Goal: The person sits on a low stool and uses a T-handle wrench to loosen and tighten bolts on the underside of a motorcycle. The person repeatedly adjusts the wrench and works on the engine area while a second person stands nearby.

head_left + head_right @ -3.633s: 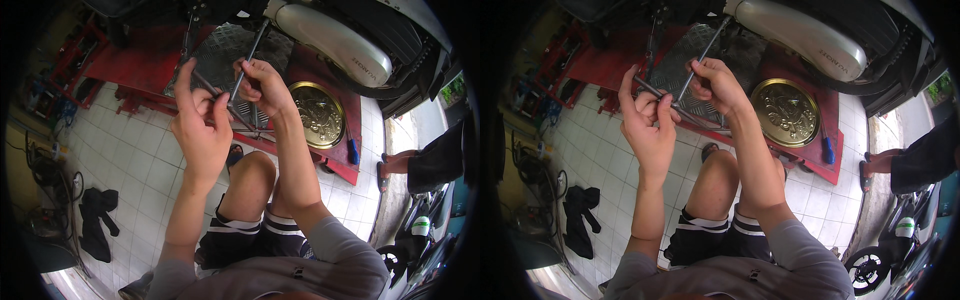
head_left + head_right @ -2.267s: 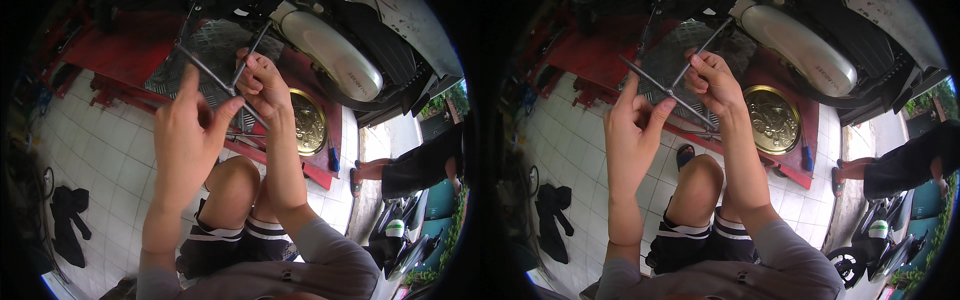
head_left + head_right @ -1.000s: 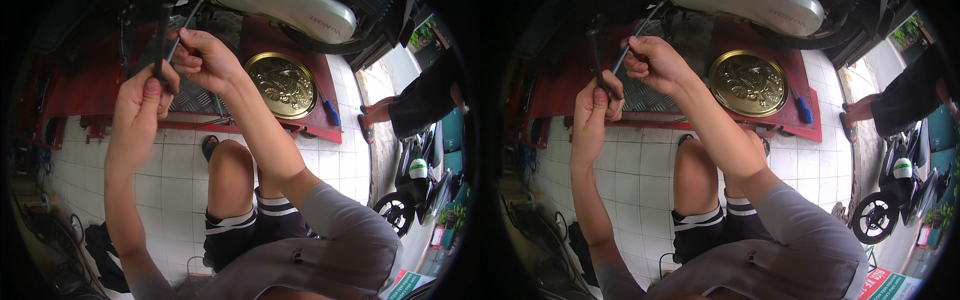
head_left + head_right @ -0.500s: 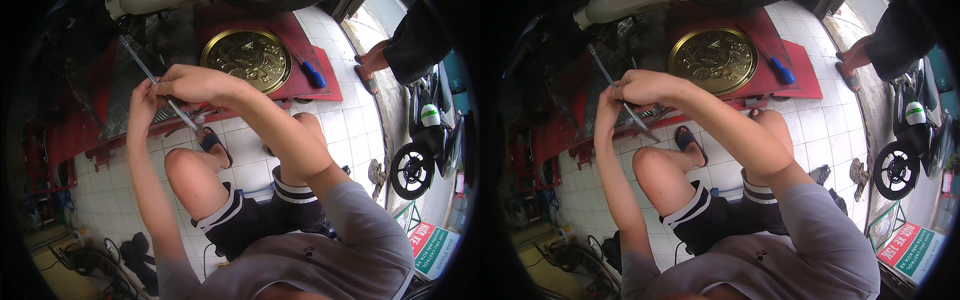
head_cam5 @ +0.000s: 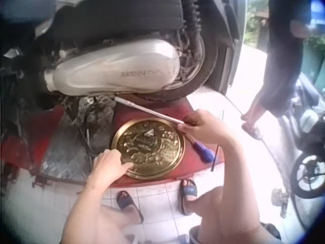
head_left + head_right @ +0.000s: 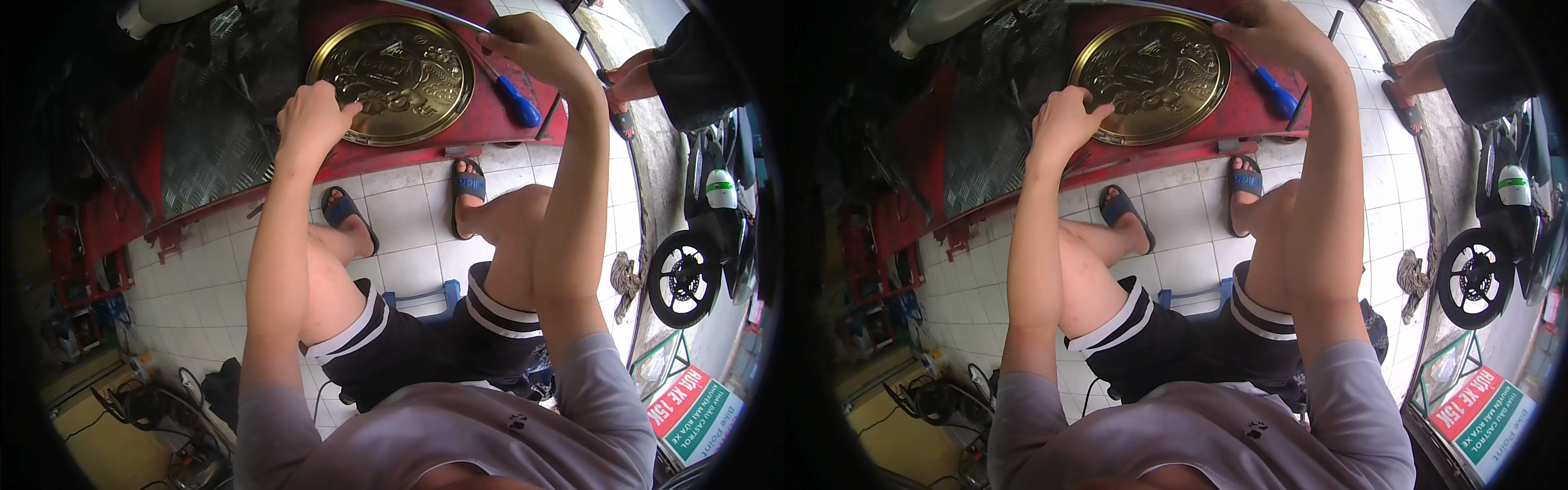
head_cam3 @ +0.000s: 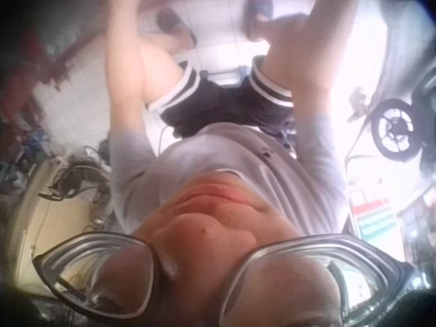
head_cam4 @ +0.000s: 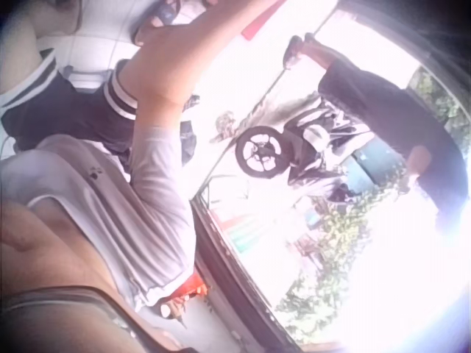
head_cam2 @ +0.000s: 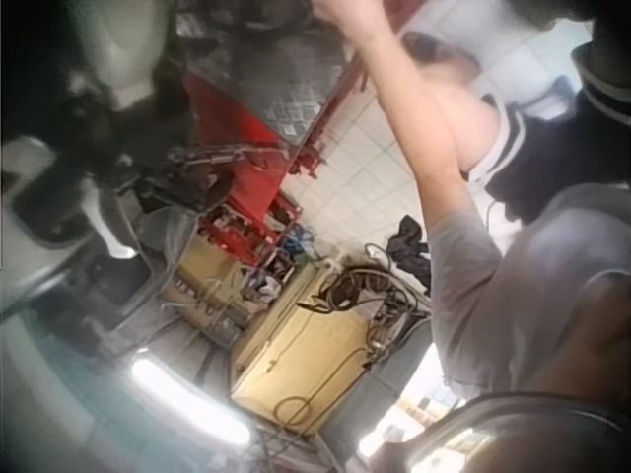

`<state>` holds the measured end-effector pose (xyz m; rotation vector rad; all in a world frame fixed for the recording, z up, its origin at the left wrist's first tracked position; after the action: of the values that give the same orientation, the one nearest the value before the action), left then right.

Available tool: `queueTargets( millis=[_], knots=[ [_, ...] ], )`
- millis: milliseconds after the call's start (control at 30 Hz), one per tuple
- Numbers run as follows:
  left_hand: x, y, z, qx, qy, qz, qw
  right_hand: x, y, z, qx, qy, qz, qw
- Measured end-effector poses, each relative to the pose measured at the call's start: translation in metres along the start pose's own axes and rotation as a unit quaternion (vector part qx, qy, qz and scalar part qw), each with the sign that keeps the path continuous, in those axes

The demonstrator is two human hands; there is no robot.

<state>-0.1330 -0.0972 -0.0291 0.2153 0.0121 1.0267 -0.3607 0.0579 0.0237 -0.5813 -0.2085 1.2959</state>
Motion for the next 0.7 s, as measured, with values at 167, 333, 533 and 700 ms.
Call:
queueTargets(
  millis=[167,333,533,700],
  knots=[
    [-0.046,0.036,-0.012,0.135,0.111,-0.114,0.978,0.012,0.043,0.004,0.046,-0.044,-0.103,0.993],
    [-0.084,0.053,-0.042,0.22,0.181,-0.163,0.945,0.015,0.072,-0.014,0.05,-0.018,-0.13,0.99],
    [-0.095,0.068,-0.054,0.213,0.145,-0.116,0.959,0.019,0.084,-0.023,0.019,-0.036,-0.168,0.985],
    [-0.095,0.072,-0.054,0.238,0.139,-0.127,0.953,0.018,0.082,-0.027,0.004,-0.052,-0.147,0.988]
  ],
)
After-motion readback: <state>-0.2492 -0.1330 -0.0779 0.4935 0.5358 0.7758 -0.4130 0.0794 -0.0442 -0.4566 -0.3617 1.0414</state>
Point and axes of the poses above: each hand's wrist, its own x-axis away from the middle knuckle, its own z-axis out of the back of the hand, y = z × x, the point moved 7 cm from there along -x, towards the middle knuckle, and after that the axes turned 12 degrees about z, right-handed, at the moved point
